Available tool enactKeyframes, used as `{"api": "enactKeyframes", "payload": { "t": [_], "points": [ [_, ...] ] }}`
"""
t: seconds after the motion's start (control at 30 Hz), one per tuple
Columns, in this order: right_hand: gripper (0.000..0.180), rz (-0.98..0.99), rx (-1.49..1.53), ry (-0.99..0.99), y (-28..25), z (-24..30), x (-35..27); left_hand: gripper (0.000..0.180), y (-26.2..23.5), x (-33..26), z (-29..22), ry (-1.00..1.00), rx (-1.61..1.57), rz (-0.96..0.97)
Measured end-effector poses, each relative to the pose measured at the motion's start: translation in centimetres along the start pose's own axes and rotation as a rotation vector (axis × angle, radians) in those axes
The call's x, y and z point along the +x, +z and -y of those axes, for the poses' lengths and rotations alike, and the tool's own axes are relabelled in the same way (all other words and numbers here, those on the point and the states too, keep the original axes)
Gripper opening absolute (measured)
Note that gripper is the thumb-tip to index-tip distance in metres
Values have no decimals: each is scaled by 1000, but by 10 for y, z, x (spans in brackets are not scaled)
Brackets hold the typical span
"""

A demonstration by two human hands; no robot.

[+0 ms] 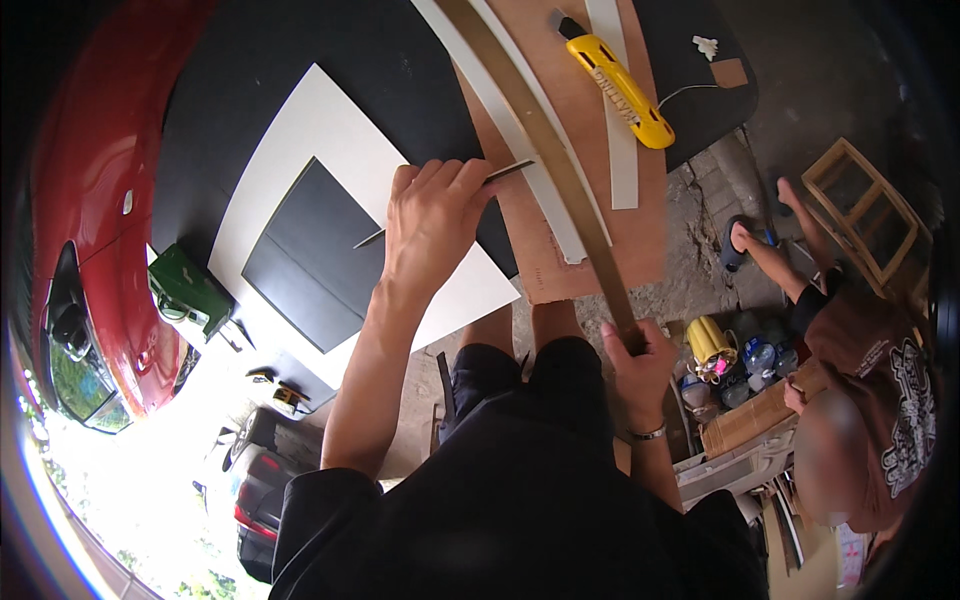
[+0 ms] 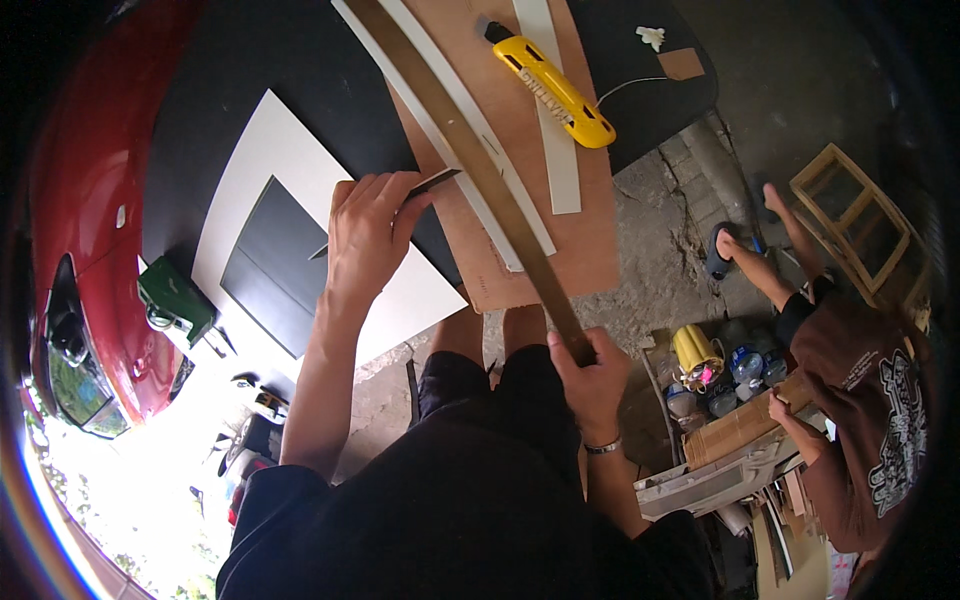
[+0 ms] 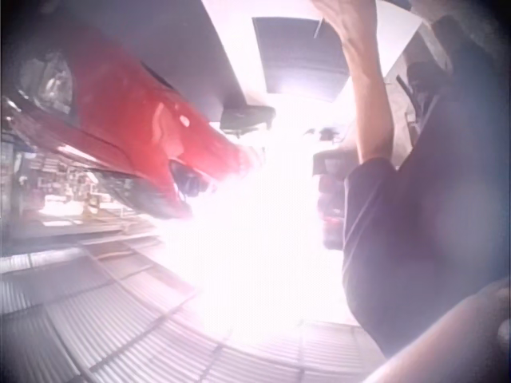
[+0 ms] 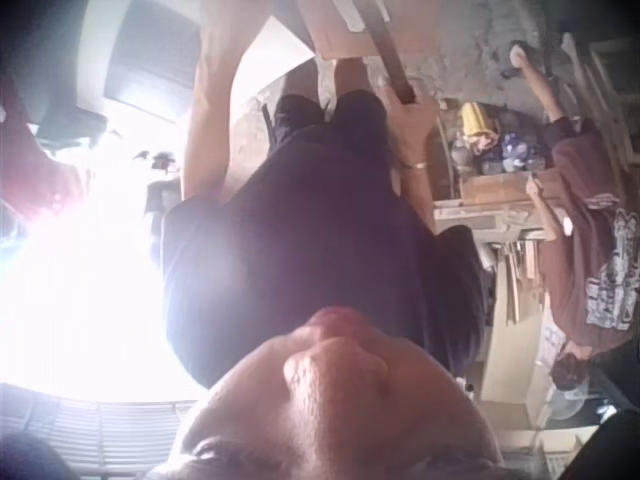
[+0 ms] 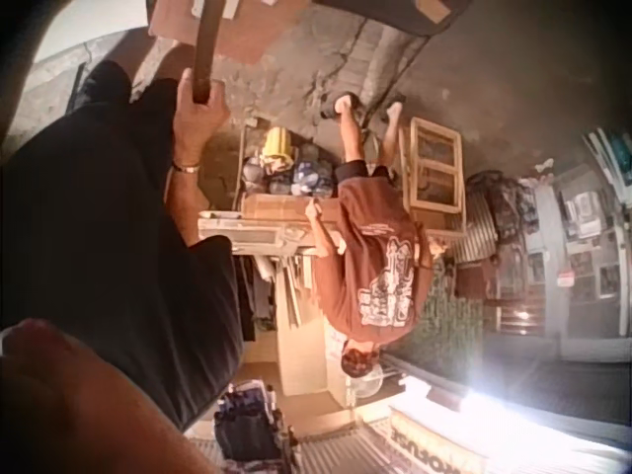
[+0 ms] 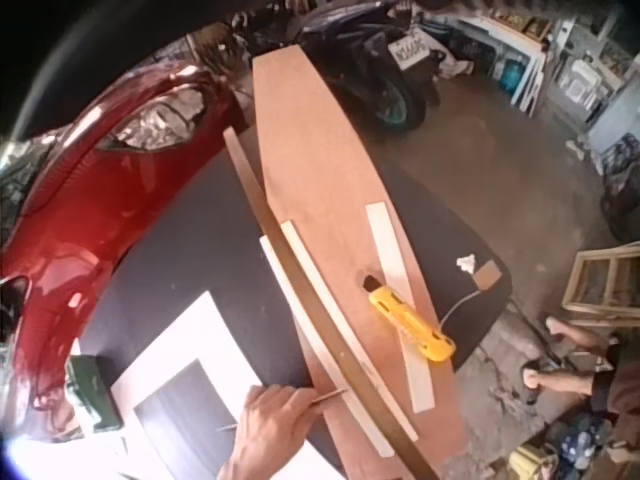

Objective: The person assembles a picture frame by applying double-sided tape to the edges of a white mat board and attaching it to a black backing. They use a utility knife to trim the tape and repeatedly adjust the alignment of the mat and backing.

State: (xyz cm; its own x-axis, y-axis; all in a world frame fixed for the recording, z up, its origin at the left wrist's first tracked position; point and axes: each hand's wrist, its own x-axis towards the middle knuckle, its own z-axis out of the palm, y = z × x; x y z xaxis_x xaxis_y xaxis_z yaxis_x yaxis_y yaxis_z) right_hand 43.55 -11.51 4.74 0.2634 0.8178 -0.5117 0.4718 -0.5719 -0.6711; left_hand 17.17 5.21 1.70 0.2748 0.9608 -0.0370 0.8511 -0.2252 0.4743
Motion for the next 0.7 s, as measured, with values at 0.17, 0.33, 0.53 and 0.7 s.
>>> {"api": "enactKeyframes", "payload": {
  "t": [0.17,0.33,0.53,0.7],
  "points": [
    [30,10,-34,111,-29,0,26,14,-9,-4,-2,48,82,66],
    [33,-1,-161,49,-39,18,30,24,-8,2,-1,20,-17,62],
    [30,12,-13,70,6,2,5,42,12,10,13,107,88,52],
    [27,-34,-71,-6,24,-3,1,54,18,6,13,116,116,-71]
  ]
}}
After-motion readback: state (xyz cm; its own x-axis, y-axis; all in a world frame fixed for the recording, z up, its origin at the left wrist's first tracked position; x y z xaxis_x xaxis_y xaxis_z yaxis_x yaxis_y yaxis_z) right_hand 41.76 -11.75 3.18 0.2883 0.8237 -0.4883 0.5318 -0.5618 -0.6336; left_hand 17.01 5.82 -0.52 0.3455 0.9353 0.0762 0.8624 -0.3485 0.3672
